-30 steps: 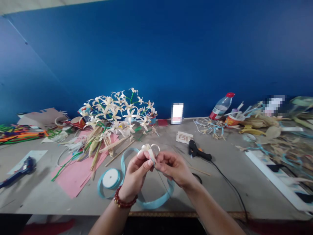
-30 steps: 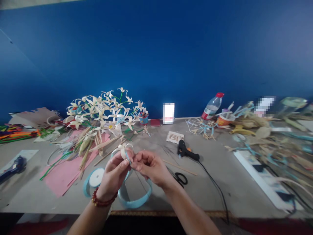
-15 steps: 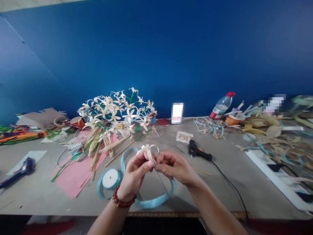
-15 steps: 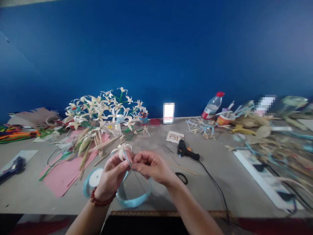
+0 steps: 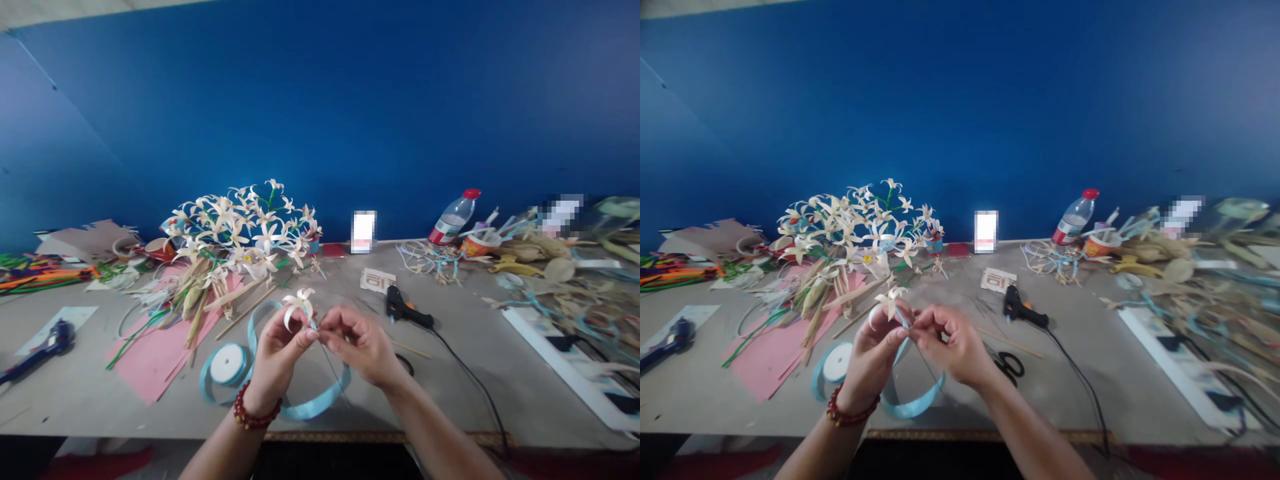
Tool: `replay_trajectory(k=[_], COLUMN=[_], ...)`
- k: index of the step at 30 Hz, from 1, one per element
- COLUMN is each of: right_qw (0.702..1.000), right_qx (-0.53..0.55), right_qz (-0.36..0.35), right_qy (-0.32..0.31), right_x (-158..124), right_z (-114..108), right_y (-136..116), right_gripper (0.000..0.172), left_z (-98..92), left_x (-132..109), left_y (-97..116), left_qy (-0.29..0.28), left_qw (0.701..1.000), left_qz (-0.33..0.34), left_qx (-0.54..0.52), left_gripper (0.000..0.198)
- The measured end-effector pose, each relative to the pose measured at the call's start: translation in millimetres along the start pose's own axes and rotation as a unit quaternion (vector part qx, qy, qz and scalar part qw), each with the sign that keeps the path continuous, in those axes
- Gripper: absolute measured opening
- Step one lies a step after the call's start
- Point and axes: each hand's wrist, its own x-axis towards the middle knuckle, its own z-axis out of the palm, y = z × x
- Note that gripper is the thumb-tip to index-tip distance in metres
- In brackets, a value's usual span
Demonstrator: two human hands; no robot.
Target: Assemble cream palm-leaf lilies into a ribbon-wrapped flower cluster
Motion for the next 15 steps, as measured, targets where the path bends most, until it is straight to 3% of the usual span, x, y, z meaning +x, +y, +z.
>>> replay_trajectory(k=[4,8,15], right_qw=[1.0,0.996,0.986], right_qx=[-0.018,0.012,0.124], right_qz=[-0.003,0.037,0.079], right_qy=[-0.015,-0.076,-0.08], right_x=[0.3,2.6,3.8], right_z=[-2.5,-9.5,-9.9], right_y=[-2.4,2.7,8.2], right_gripper=[0.022,0.018,0.029], left_z=[-2.3,-3.6,1.1], left_x=[0.0,-0.3,0.5], left_y=[3.0,3.9,2.8], left_qy=[-0.027,-0.04,-0.048], left_qw=[0.999,0.999,0.998], left_qz=[0.002,-0.008,-0.039], left_qx=[0.026,0.014,-0.031], left_gripper=[0.005,0.004,0.007])
